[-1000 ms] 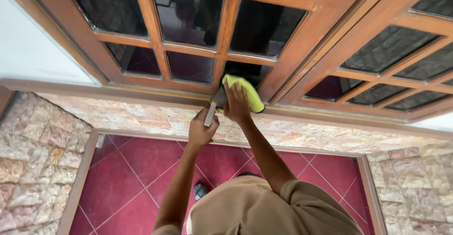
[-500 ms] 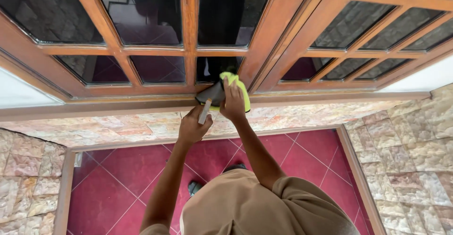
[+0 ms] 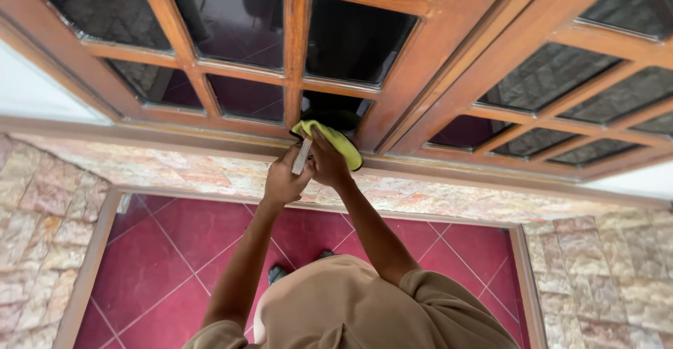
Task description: The person sprays a cleaning solution onto a wooden-framed glass door and wipes the glass panes with a yellow cloth. They move between different sections of the door, repeatedly spraying and wiping to clean the surface.
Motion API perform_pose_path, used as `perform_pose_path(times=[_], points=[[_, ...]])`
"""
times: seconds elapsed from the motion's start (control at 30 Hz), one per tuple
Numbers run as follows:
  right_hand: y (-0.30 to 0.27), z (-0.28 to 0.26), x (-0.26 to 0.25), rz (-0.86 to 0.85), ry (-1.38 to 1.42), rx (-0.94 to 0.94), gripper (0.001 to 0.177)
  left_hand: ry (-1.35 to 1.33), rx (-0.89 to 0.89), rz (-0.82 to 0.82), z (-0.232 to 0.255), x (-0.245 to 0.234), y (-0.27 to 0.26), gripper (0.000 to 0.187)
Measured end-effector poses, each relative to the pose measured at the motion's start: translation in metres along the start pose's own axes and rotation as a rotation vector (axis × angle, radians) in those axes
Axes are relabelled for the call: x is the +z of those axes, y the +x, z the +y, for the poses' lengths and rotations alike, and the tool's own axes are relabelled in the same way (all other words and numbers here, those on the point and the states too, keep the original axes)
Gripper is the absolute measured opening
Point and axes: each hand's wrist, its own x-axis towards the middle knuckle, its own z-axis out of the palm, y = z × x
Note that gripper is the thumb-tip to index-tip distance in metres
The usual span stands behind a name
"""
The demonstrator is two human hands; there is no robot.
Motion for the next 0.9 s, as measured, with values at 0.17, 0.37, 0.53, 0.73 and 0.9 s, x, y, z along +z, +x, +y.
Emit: perform_pose_path(times=[0.17, 0.37, 0.53, 0.73, 0.9], points=[[0.034, -0.018, -0.058, 0.118, -0.029, 0.028, 0.083, 0.024, -0.066, 0.103, 0.004, -0.004, -0.008, 0.021], [0.049, -0.046, -0.062, 0.086, 0.091, -0.041, 0.104, 0.024, -0.117, 0.167, 0.008, -0.001, -0.009, 0.021], [0.017, -0.013, -0.04, 0.007, 0.124, -0.11, 0.091, 0.088, -0.137, 0.183, -0.019, -0.004, 0.0, 0.027], [0.049, -0.024, -0.071, 0.137, 0.255, -0.002, 0.085, 0.63, 0.137, 0.128, -0.04, -0.051, 0.044, 0.057], [0.028, -0.034, -0.053, -0.067, 0.324, 0.087, 0.091, 1.42, 0.492, -0.062, -0.046, -0.079, 0.092, 0.048]])
